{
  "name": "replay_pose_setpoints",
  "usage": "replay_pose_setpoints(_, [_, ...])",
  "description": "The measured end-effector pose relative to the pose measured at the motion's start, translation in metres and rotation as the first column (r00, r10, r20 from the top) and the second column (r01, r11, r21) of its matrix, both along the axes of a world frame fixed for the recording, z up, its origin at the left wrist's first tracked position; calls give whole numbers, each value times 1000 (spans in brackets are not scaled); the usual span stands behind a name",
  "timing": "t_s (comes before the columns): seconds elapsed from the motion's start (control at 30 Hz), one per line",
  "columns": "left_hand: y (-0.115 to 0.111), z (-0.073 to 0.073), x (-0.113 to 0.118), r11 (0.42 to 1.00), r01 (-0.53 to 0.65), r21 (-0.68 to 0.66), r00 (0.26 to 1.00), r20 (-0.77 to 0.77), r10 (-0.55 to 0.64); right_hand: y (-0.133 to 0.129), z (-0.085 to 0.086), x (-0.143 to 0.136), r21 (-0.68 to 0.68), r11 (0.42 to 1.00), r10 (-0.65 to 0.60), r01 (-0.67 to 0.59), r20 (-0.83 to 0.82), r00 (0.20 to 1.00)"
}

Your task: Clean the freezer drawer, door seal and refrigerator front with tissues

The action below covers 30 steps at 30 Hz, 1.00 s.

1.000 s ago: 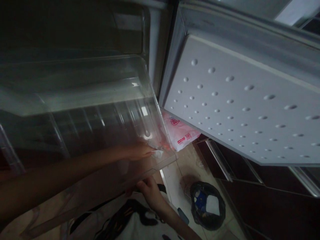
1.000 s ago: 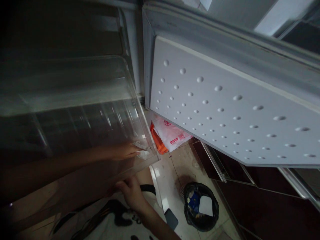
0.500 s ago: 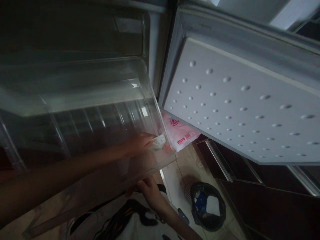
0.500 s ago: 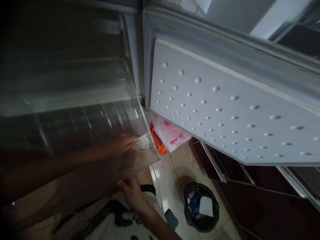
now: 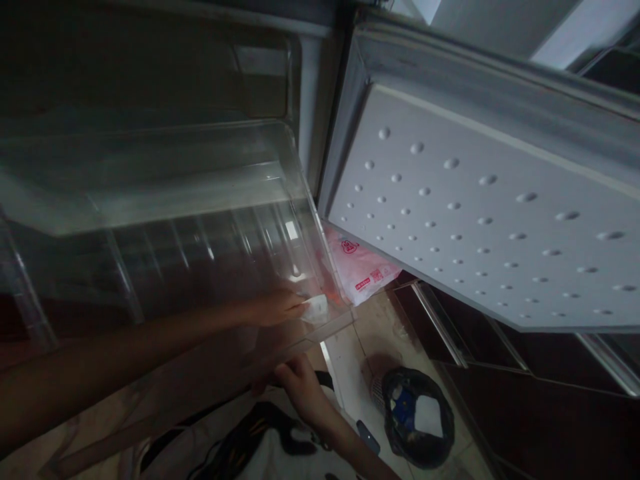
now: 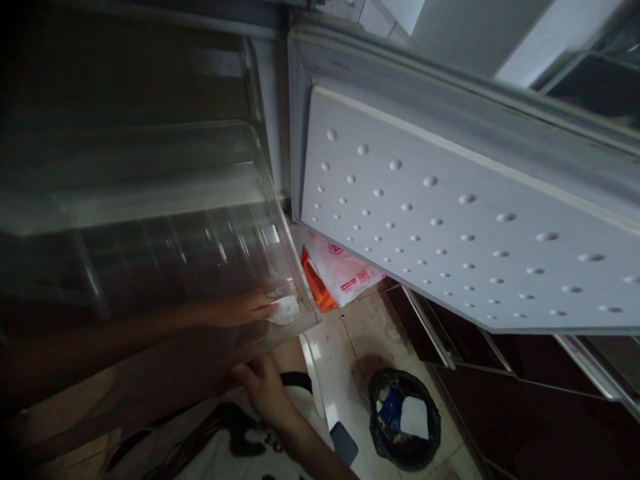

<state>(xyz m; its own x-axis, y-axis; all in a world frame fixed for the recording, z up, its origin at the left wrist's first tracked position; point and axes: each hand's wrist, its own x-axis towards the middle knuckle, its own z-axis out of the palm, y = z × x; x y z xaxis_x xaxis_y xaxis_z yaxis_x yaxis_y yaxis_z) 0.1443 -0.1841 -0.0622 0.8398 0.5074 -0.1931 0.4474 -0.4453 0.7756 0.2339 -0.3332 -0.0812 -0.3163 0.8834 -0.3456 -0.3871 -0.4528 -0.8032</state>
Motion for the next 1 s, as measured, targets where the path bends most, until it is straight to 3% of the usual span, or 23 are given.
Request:
replay_pose_setpoints(0.1, [8,11,1,999,-35,-9,998,-47,35,0,2,1,-13,1000,-9,10,41,999])
replay_pose_setpoints(0.3, [30,54,-4,919,-210,333,931,-220,292,1,-1,3,-6,1000,-1,2,63,998])
replay_pose_setpoints(0.37, [29,59,-3,893,-211,399,918,-232,321,0,-2,2,-2,1000,-2,3,68,998])
replay_pose_setpoints(0.43, [21,51,3,901,-186,393,921,-249,298,-1,-3,2,-4,1000,-2,3,72,997])
replay_pose_setpoints(0.53, [7,26,19,970,-124,208,954,-245,175,-1,-2,2,-24,1000,11,-10,53,999])
replay_pose_setpoints(0.67, [-4,0,38,993,-97,74,969,-222,111,1,3,4,-26,999,-29,31,76,997])
replay_pose_setpoints(0.8, [-6,-2,41,994,-107,-31,975,-197,99,2,5,3,-21,1000,-13,15,85,996])
replay_pose_setpoints(1.0, [-13,7,28,981,-121,-153,991,-84,109,2,8,3,-17,1000,-18,21,125,992])
